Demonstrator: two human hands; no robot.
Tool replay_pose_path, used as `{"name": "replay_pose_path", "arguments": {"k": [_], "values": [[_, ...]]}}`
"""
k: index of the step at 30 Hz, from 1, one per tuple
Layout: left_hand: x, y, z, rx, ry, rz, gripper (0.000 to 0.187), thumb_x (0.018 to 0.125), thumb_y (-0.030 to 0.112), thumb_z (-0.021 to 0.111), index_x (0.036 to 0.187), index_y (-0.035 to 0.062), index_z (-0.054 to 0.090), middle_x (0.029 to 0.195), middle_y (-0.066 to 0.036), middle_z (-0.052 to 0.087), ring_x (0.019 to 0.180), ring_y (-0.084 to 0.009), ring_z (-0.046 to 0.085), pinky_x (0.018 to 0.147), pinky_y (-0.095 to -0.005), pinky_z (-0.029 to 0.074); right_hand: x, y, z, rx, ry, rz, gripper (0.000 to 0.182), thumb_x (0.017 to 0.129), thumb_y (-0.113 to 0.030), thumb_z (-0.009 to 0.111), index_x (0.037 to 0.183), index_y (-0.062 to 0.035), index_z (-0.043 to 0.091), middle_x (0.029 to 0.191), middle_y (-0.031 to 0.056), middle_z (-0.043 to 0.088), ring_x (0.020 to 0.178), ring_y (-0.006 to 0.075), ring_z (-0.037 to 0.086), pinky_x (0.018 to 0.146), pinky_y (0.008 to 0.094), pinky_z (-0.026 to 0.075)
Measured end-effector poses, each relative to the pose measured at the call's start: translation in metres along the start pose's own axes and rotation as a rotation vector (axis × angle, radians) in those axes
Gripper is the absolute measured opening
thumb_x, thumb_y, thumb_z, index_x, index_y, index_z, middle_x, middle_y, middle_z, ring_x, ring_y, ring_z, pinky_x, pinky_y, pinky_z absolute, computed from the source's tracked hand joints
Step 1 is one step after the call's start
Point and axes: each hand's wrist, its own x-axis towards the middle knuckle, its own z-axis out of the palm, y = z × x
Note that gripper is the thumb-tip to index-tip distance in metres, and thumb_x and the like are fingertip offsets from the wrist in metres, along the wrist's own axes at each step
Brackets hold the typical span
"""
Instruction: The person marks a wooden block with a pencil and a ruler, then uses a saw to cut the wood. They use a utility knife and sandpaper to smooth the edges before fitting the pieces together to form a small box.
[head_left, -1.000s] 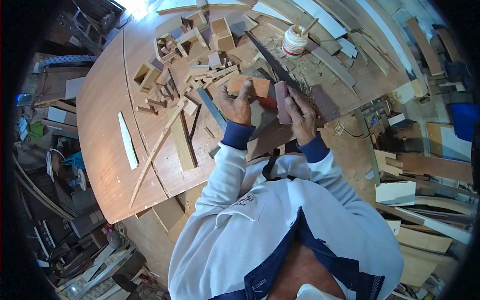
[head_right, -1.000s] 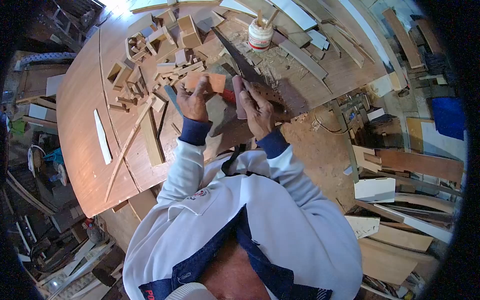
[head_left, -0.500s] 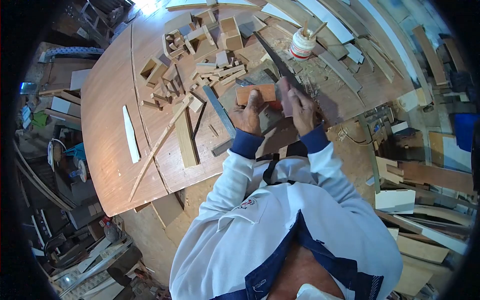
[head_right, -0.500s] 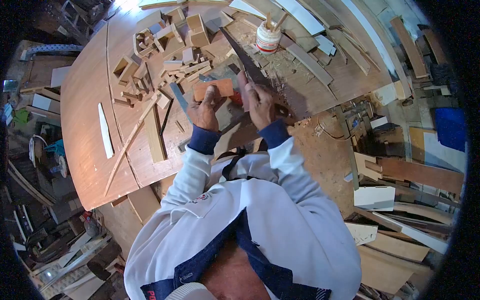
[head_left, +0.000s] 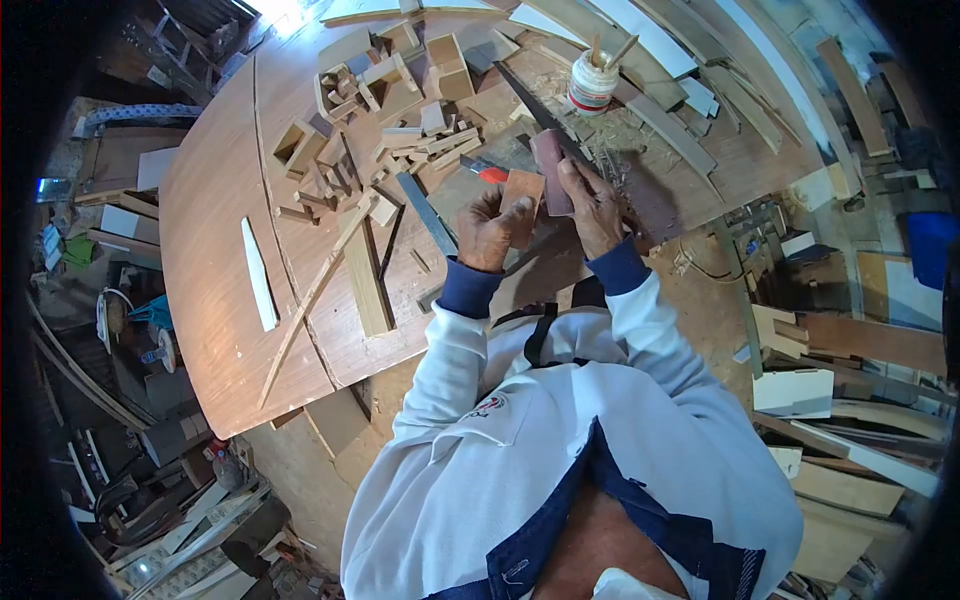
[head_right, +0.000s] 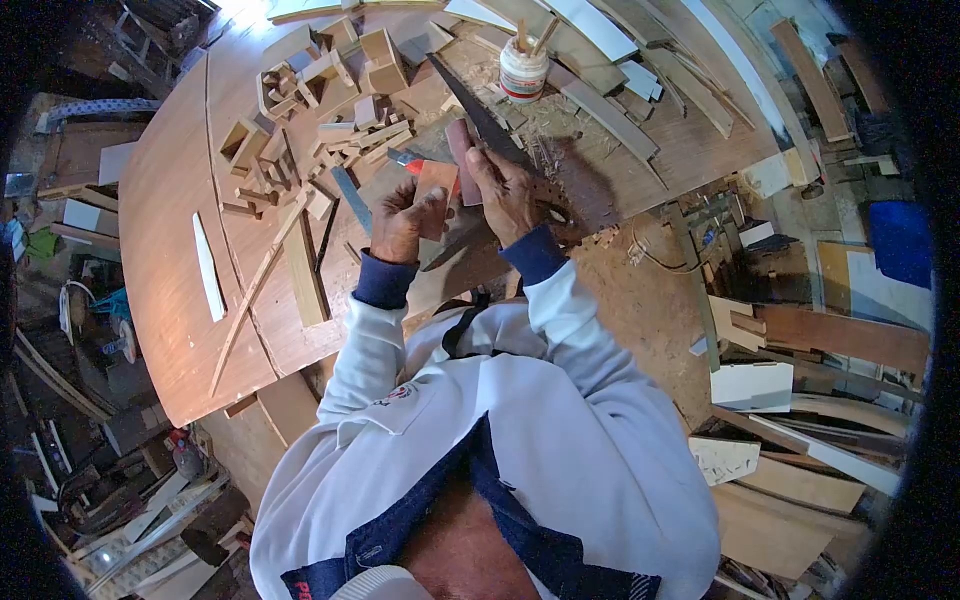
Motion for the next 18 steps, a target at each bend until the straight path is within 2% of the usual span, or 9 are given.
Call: {"name": "replay_pose_path", "arguments": {"k": [3, 6, 10, 13, 14, 15, 16, 17, 18], "values": [[0.000, 0.000, 0.007, -0.005, 0.010, 0.005, 0.017, 0.086, 0.018, 0.067, 0.092, 0.0033, 0.060, 0.071, -0.004, 0.063, 0.059, -0.0121, 0.060, 0.053, -0.0235, 0.047, -0.002, -0.014, 0.004, 0.029, 0.092, -0.095, 0.043, 0.095, -0.036, 0.052, 0.120, -0.0037, 0.061, 0.104, 0.0168, 0.064, 0.093, 0.0193, 0.060, 0.082, 0.0332, 0.046], [0.007, -0.008, 0.009, -0.008, 0.020, 0.107, 0.016, 0.087, 0.018, 0.065, 0.092, 0.0034, 0.060, 0.069, -0.004, 0.062, 0.057, -0.0101, 0.058, 0.050, -0.0224, 0.044, -0.019, -0.004, 0.008, -0.276, 0.098, -0.373, 0.036, 0.093, -0.026, 0.055, 0.122, -0.0068, 0.060, 0.104, 0.0229, 0.060, 0.098, 0.0350, 0.057, 0.085, 0.0376, 0.045], [0.005, -0.007, 0.007, 0.046, -0.027, 0.124, 0.014, 0.089, 0.016, 0.062, 0.092, 0.0027, 0.061, 0.070, -0.003, 0.062, 0.057, -0.0089, 0.054, 0.050, -0.0218, 0.042, -0.012, 0.000, 0.000, -0.580, 0.052, -0.265, 0.033, 0.092, -0.024, 0.055, 0.120, -0.0075, 0.062, 0.102, 0.0228, 0.057, 0.097, 0.0370, 0.054, 0.085, 0.0397, 0.045], [0.008, -0.011, 0.007, 0.295, 0.044, 0.338, 0.014, 0.089, 0.015, 0.059, 0.093, 0.0011, 0.062, 0.072, -0.003, 0.061, 0.061, -0.0085, 0.054, 0.056, -0.0212, 0.042, -0.003, -0.013, -0.010, -0.487, 0.000, -0.361, 0.031, 0.091, -0.025, 0.057, 0.117, -0.0114, 0.064, 0.104, 0.0214, 0.056, 0.092, 0.0361, 0.056, 0.080, 0.0410, 0.046], [0.009, -0.012, 0.009, 0.293, 0.042, 0.340, 0.014, 0.089, 0.015, 0.059, 0.093, 0.0011, 0.062, 0.072, -0.003, 0.061, 0.061, -0.0085, 0.054, 0.056, -0.0212, 0.042, -0.008, -0.018, -0.006, -0.636, 0.003, -0.575, 0.030, 0.091, -0.025, 0.056, 0.116, -0.0115, 0.064, 0.106, 0.0210, 0.056, 0.090, 0.0361, 0.058, 0.078, 0.0411, 0.048], [0.009, -0.011, 0.012, 0.428, 0.073, 0.473, 0.015, 0.090, 0.015, 0.059, 0.094, 0.0005, 0.061, 0.072, -0.002, 0.060, 0.064, -0.0084, 0.054, 0.058, -0.0212, 0.042, -0.006, -0.019, -0.008, -0.640, 0.007, -0.576, 0.030, 0.091, -0.025, 0.056, 0.116, -0.0115, 0.064, 0.106, 0.0210, 0.056, 0.090, 0.0361, 0.058, 0.078, 0.0411, 0.048], [0.007, -0.011, 0.014, 0.564, 0.105, 0.601, 0.016, 0.090, 0.015, 0.058, 0.096, 0.0000, 0.061, 0.073, -0.002, 0.059, 0.066, -0.0082, 0.053, 0.060, -0.0212, 0.042, -0.006, -0.018, -0.009, -0.666, -0.001, -0.514, 0.031, 0.091, -0.026, 0.055, 0.117, -0.0112, 0.063, 0.106, 0.0204, 0.056, 0.090, 0.0357, 0.058, 0.079, 0.0409, 0.048], [0.000, -0.010, 0.014, 0.565, 0.106, 0.594, 0.016, 0.090, 0.015, 0.058, 0.096, 0.0000, 0.061, 0.073, -0.002, 0.059, 0.066, -0.0082, 0.053, 0.060, -0.0212, 0.042, -0.007, -0.017, -0.008, -0.687, -0.014, -0.449, 0.032, 0.091, -0.027, 0.055, 0.118, -0.0110, 0.062, 0.106, 0.0198, 0.056, 0.091, 0.0354, 0.058, 0.079, 0.0407, 0.049], [-0.002, -0.008, 0.013, 0.382, 0.087, 0.540, 0.018, 0.091, 0.017, 0.058, 0.097, 0.0003, 0.060, 0.074, -0.001, 0.059, 0.067, -0.0082, 0.054, 0.060, -0.0215, 0.043, 0.002, -0.005, -0.017, -0.707, -0.066, -0.319, 0.033, 0.092, -0.027, 0.053, 0.120, -0.0110, 0.060, 0.105, 0.0177, 0.057, 0.093, 0.0351, 0.057, 0.082, 0.0411, 0.048]]}}
